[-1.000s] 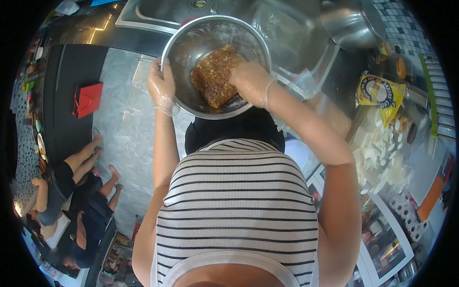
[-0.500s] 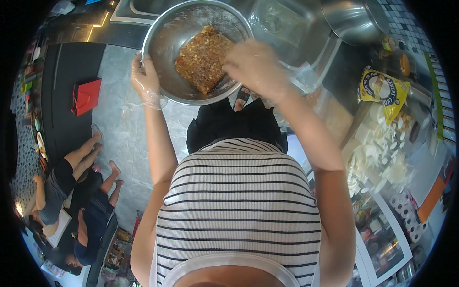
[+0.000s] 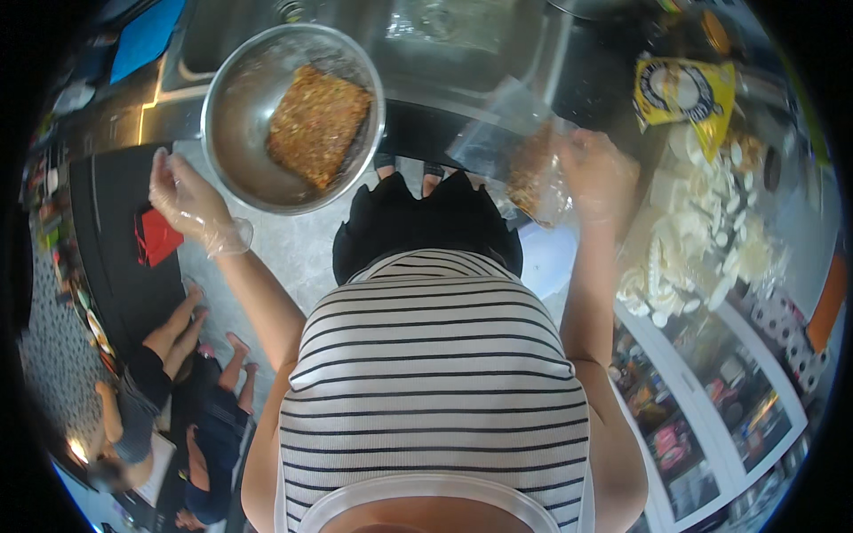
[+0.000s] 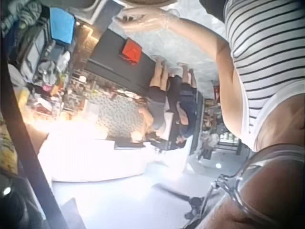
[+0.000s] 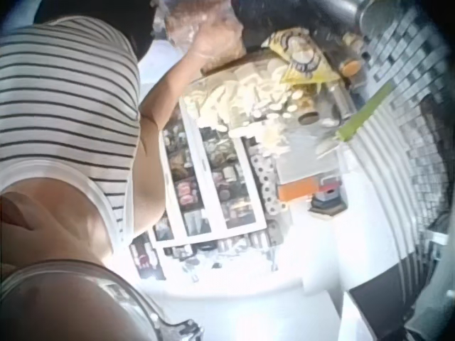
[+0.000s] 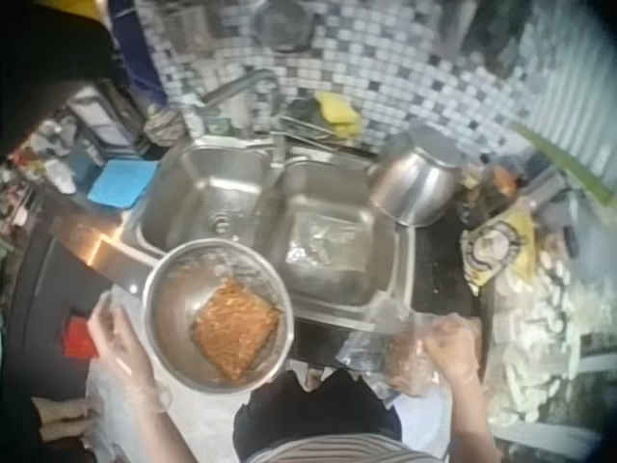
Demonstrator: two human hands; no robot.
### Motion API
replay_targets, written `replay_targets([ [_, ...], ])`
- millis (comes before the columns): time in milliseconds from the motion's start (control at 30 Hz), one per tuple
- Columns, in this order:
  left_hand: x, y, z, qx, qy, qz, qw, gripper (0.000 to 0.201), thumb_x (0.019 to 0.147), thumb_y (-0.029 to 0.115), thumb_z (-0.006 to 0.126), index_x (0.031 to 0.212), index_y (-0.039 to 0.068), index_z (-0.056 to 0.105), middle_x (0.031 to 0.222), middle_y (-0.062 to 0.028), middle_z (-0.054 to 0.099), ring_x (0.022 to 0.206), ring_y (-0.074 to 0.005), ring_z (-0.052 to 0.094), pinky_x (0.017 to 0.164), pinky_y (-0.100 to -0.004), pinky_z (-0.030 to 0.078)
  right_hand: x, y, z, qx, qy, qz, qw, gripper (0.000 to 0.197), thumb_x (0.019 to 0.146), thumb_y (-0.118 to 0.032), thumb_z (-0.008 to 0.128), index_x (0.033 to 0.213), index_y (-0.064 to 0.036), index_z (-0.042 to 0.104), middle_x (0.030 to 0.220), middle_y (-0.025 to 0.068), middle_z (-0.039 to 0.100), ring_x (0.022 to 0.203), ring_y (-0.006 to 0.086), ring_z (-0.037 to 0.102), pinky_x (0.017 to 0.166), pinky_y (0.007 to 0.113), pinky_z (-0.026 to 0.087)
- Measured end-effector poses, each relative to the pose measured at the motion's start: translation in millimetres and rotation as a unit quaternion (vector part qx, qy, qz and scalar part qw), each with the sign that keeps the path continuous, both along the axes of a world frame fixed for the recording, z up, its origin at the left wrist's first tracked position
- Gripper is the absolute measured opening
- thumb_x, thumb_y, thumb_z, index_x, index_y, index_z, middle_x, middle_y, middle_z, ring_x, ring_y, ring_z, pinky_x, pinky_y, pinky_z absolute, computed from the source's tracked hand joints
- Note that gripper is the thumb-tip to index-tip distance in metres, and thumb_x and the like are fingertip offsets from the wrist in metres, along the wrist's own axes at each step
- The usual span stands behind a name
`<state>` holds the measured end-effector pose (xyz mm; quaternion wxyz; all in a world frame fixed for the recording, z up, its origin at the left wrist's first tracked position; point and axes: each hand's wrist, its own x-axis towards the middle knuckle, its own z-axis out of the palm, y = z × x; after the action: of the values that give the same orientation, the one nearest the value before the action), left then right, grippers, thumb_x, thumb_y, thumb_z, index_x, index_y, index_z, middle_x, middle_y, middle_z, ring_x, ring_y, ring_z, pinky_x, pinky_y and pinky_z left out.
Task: The person cleans a workspace with a cloth, stirs ingredients in a bowl with a spatula, and then empties the contents of several plastic bags into a larger bowl.
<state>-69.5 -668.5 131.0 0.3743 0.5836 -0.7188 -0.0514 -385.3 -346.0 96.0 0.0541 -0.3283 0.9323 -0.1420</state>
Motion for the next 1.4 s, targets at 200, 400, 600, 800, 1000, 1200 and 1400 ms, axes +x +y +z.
replay_targets([
  [200, -136.1, 104.8, 30.4, 0.229, 0.065, -0.426, 0.873, 0.025, 0.086, 0.014, 0.057, 0.106, 0.000, 0.057, 0.101, -0.0170, 0.061, 0.090, -0.0282, 0.060, 0.080, -0.0341, 0.047, 20.2, 38.4, -4.5, -0.022, -0.094, -0.122, 0.988, 0.044, 0.074, -0.035, 0.071, 0.092, 0.0039, 0.064, 0.095, 0.0221, 0.064, 0.087, 0.0345, 0.063, 0.077, 0.040, 0.047],
  [400, -207.6, 146.9, -76.7, 0.360, -0.230, -0.441, 0.789, 0.059, 0.085, 0.045, 0.052, 0.120, -0.002, 0.048, 0.109, -0.0186, 0.061, 0.102, -0.0323, 0.058, 0.088, -0.0393, 0.043, 54.1, 37.4, -9.7, -0.035, 0.018, -0.075, 0.996, 0.061, 0.072, -0.037, 0.071, 0.118, 0.0011, 0.053, 0.100, 0.0224, 0.060, 0.091, 0.0377, 0.058, 0.079, 0.043, 0.045],
  [600, -222.7, 169.7, -81.6, 0.432, -0.274, -0.409, 0.756, 0.058, 0.083, 0.046, 0.055, 0.116, -0.001, 0.050, 0.099, -0.0168, 0.065, 0.096, -0.0329, 0.061, 0.085, -0.0387, 0.045, 67.7, 51.3, -48.5, -0.060, 0.047, -0.154, 0.985, 0.057, 0.075, -0.022, 0.068, 0.125, -0.0034, 0.048, 0.102, 0.0256, 0.057, 0.090, 0.0382, 0.058, 0.076, 0.042, 0.047],
  [800, -212.1, 156.0, -122.9, 0.423, -0.202, -0.485, 0.738, 0.034, 0.082, 0.032, 0.055, 0.096, 0.001, 0.062, 0.088, -0.0169, 0.066, 0.084, -0.0301, 0.064, 0.075, -0.0359, 0.047, 42.6, 74.5, -43.6, -0.134, 0.019, -0.213, 0.968, 0.020, 0.078, -0.015, 0.064, 0.091, -0.0006, 0.066, 0.078, 0.0179, 0.064, 0.074, 0.0324, 0.063, 0.067, 0.037, 0.049],
  [1000, -195.0, 133.0, -136.1, 0.365, -0.176, -0.515, 0.755, 0.033, 0.087, 0.030, 0.051, 0.095, 0.000, 0.062, 0.078, -0.0132, 0.066, 0.069, -0.0263, 0.062, 0.066, -0.0351, 0.047, 36.2, 78.3, -46.0, -0.212, 0.017, -0.239, 0.948, 0.018, 0.077, -0.015, 0.061, 0.086, 0.0005, 0.066, 0.075, 0.0212, 0.064, 0.071, 0.0368, 0.063, 0.065, 0.040, 0.049],
  [1200, -203.4, 155.9, -103.0, 0.400, -0.234, -0.447, 0.765, 0.053, 0.085, 0.044, 0.055, 0.104, -0.005, 0.058, 0.086, -0.0098, 0.068, 0.072, -0.0172, 0.060, 0.067, -0.0297, 0.047, 21.2, 85.8, -36.9, -0.267, -0.052, -0.311, 0.910, 0.019, 0.078, -0.013, 0.065, 0.087, 0.0032, 0.065, 0.077, 0.0101, 0.067, 0.070, 0.0123, 0.061, 0.066, 0.026, 0.048],
  [1400, -211.5, 156.1, -134.3, 0.535, -0.198, -0.498, 0.653, 0.050, 0.081, 0.049, 0.053, 0.085, 0.001, 0.065, 0.084, -0.0143, 0.066, 0.078, -0.0265, 0.061, 0.073, -0.0347, 0.045, 3.8, 98.2, -38.4, -0.291, -0.022, -0.322, 0.901, 0.024, 0.078, -0.014, 0.066, 0.093, 0.0055, 0.063, 0.079, 0.0067, 0.065, 0.070, 0.0092, 0.057, 0.065, 0.022, 0.046],
])
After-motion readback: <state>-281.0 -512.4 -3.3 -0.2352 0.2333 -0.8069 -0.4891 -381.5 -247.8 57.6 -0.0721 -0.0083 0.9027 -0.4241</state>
